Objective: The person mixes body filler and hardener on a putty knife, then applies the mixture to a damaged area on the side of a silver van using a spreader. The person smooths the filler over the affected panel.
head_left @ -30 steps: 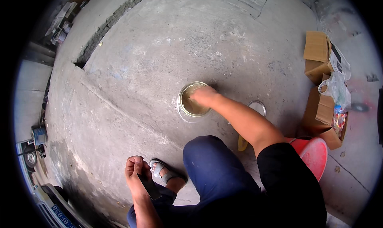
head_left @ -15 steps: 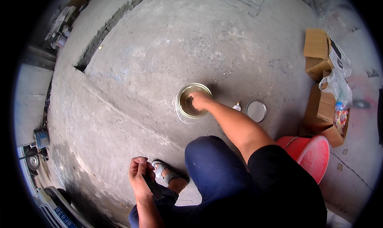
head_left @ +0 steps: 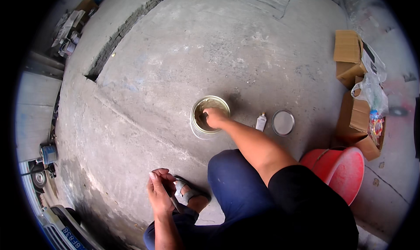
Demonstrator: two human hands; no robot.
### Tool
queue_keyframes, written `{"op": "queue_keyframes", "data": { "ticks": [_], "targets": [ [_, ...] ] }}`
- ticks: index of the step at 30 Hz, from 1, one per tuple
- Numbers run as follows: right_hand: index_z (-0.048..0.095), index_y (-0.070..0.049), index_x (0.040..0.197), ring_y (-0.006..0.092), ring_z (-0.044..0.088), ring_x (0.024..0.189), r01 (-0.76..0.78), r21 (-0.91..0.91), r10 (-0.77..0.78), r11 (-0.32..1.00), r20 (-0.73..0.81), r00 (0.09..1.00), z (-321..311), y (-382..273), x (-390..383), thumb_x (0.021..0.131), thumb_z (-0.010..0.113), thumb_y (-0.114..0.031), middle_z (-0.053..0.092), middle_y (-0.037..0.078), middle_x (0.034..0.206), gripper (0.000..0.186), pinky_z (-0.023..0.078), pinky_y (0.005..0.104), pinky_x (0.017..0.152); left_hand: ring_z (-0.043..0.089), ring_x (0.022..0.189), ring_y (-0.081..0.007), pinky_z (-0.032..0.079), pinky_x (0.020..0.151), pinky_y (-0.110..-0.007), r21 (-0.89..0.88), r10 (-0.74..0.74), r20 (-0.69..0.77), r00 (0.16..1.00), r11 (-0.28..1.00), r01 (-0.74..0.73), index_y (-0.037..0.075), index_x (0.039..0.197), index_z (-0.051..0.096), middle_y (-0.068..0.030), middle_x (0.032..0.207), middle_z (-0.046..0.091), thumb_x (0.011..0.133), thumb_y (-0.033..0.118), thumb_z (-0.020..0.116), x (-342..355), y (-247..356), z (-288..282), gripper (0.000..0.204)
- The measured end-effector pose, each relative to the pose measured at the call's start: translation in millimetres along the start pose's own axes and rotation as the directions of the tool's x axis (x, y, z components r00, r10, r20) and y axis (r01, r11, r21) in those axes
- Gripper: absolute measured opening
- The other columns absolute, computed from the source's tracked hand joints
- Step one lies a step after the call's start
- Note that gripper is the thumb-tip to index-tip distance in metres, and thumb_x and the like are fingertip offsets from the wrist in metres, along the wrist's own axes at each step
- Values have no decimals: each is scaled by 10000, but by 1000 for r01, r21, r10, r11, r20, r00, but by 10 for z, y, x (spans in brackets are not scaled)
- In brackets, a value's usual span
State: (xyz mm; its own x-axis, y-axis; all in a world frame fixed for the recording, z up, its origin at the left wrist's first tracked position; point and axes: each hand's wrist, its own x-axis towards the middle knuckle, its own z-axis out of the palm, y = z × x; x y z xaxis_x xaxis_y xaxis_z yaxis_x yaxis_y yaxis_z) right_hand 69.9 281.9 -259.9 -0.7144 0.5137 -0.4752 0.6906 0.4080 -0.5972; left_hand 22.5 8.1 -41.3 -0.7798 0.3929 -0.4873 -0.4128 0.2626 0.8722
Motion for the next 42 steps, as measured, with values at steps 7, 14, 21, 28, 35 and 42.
{"op": "queue_keyframes", "data": {
  "ticks": [7,14,21,28,35,42],
  "targets": [
    [626,-78,1151,263,697,661,-93,405,121,910,-45,992,-298,18,-193,840,540,-63,690,180,890,323,558,376,677,436,523,-73,338,490,-221,155,225,136,965,957,-245,6,928,611,-9,612,520,981,465,468,97,-81,-71,483],
    [611,-50,1129,295,659,759,183,198,-132,963,-248,960,-759,141,-767,831,612,-83,668,180,830,299,501,390,673,431,660,-30,363,585,-210,180,24,82,996,983,-38,-9,894,654,44,708,540,960,238,591,222,3,-34,263],
    [604,-55,1025,372,631,760,452,92,-368,887,-451,813,-1135,-51,-1334,835,602,-66,648,172,851,191,503,416,650,516,682,-63,433,623,-228,231,-117,239,964,971,61,-26,1010,606,-11,785,612,947,112,560,434,2,-7,159],
    [601,-47,959,326,659,762,700,-47,-580,713,-600,551,-1585,-447,-1841,799,637,12,659,129,875,174,527,376,638,588,812,-118,485,727,-255,230,-233,449,863,963,140,-23,1165,530,-84,949,637,935,61,523,548,116,127,245],
    [538,-28,905,270,698,830,860,-43,-686,509,-623,375,-1852,-906,-2221,742,644,101,687,131,935,234,563,323,685,631,956,-156,499,850,-270,-117,-43,678,734,979,166,-30,1263,498,-109,1083,657,867,-68,558,486,514,177,403],
    [463,-33,879,334,677,943,967,-46,-798,250,-576,179,-1780,-1196,-2288,700,628,137,638,191,1088,297,574,388,790,639,936,-135,490,851,-271,-266,134,735,665,959,101,-8,1274,496,-104,1057,675,905,-16,566,304,804,83,376]
  ]
}}
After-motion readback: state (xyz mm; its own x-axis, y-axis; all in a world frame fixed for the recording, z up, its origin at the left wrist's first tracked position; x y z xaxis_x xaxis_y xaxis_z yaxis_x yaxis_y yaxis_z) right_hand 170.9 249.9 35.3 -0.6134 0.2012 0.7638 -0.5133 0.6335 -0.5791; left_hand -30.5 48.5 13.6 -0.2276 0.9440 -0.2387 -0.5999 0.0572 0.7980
